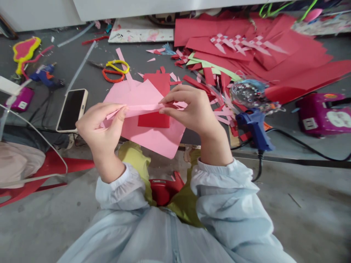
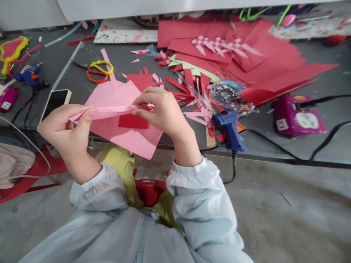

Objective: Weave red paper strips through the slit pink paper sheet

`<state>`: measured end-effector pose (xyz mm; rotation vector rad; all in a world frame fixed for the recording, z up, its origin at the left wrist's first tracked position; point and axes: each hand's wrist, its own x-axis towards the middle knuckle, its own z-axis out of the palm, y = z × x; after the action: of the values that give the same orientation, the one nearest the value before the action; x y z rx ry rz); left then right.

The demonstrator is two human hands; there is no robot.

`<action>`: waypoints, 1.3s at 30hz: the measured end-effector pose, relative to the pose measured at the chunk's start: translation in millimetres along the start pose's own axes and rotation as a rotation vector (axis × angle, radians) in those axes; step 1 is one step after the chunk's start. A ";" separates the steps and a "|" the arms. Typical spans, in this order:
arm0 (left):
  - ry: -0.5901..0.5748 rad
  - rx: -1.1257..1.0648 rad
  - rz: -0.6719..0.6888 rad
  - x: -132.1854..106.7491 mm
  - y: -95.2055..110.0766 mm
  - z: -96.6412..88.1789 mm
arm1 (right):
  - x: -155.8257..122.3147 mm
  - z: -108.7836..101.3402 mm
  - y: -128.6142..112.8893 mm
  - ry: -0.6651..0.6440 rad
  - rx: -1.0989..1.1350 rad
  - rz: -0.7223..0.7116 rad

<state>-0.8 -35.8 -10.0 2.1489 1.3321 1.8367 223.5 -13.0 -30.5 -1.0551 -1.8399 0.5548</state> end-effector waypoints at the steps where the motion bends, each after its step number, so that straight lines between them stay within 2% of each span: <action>1: 0.000 -0.001 0.005 0.0 -0.9 -0.1 | -0.1 -0.3 -0.2 0.002 -0.002 -0.001; 11: -0.007 -0.012 0.043 0.3 -5.9 -0.8 | -0.1 -1.5 1.8 0.012 0.026 -0.050; 20: -0.009 -0.035 0.021 0.0 -3.6 -1.7 | -0.2 -1.3 -0.8 0.001 0.056 -0.020; 23: 0.007 -0.030 -0.039 -0.9 -5.8 -3.0 | -0.4 -2.9 -1.9 -0.018 0.066 0.009; 26: 0.020 0.008 -0.159 -2.5 -10.1 -4.8 | -0.8 -6.1 -2.3 -0.035 0.059 0.054; 29: 0.026 0.018 -0.233 -3.9 -15.8 -6.9 | -1.8 -10.0 -2.4 -0.005 0.056 0.083; 34: 0.023 -0.032 -0.245 -4.5 -23.7 -10.3 | -3.4 -13.7 -2.0 0.033 0.083 0.116; 39: 0.042 -0.068 -0.269 -6.7 -27.8 -11.1 | -2.6 -12.7 1.7 -0.004 0.121 0.107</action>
<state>-25.6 -27.5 -26.2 1.8058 1.4604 1.8005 236.0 -15.0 -26.9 -1.0761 -1.7374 0.7229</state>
